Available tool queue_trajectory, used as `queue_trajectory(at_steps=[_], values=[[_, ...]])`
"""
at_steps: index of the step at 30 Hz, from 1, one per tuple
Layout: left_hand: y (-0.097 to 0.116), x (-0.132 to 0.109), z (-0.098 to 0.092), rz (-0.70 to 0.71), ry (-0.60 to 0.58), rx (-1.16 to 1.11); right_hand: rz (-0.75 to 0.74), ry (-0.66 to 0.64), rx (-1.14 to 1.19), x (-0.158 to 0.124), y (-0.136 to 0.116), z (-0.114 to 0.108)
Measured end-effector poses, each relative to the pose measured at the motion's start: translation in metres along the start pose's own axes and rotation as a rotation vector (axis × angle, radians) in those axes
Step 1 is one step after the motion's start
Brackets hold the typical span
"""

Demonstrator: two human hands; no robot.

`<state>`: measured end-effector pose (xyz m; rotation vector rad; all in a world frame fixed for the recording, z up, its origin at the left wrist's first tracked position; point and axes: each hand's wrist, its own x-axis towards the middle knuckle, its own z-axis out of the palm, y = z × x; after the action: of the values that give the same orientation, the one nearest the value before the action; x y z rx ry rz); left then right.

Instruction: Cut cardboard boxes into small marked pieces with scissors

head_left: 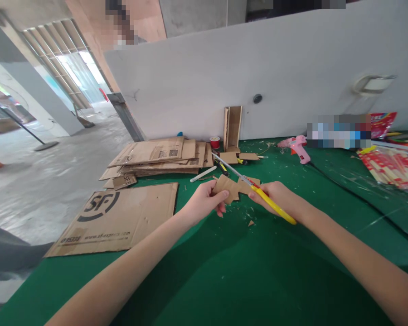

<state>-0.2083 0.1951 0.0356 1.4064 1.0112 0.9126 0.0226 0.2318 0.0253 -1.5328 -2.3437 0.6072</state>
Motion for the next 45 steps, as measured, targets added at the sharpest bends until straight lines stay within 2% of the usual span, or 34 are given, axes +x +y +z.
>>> queue_trajectory(at_steps=[3, 5, 9, 11, 14, 19, 24, 28, 31, 35, 39, 45], values=[[0.000, 0.001, 0.001, -0.016, 0.120, -0.107, -0.007, 0.061, 0.092, 0.002, 0.000, 0.001], [0.001, 0.002, 0.001, -0.027, 0.182, -0.157, 0.033, 0.055, 0.225, 0.002, -0.004, 0.001], [0.005, 0.001, 0.003, -0.072, 0.173, -0.296, 0.213, -0.080, 0.649, -0.002, -0.012, 0.001], [0.007, 0.000, 0.004, -0.091, 0.174, -0.384, 0.207, -0.124, 0.793, -0.004, -0.015, 0.000], [0.008, 0.000, 0.004, -0.097, 0.219, -0.422, 0.165, -0.130, 0.859, -0.006, -0.018, -0.001], [0.003, 0.001, 0.001, -0.023, 0.309, -0.226, 0.118, -0.110, 0.804, -0.006, -0.017, 0.001], [0.003, 0.001, 0.004, -0.025, 0.292, -0.243, 0.057, -0.111, 0.720, -0.005, -0.014, 0.003], [0.006, 0.001, 0.004, 0.042, 0.339, -0.203, 0.002, -0.101, 0.478, -0.006, -0.016, -0.004], [0.003, 0.002, 0.003, 0.068, 0.304, -0.276, -0.143, -0.082, 0.242, -0.007, -0.014, -0.011], [-0.001, 0.003, 0.002, 0.072, 0.257, -0.431, -0.255, -0.128, 0.126, -0.008, -0.010, -0.017], [0.000, 0.003, 0.002, 0.099, 0.314, -0.460, -0.225, -0.108, 0.046, -0.010, -0.008, -0.019], [-0.003, 0.005, 0.000, 0.126, 0.307, -0.416, -0.203, -0.114, -0.019, -0.010, -0.006, -0.021]])
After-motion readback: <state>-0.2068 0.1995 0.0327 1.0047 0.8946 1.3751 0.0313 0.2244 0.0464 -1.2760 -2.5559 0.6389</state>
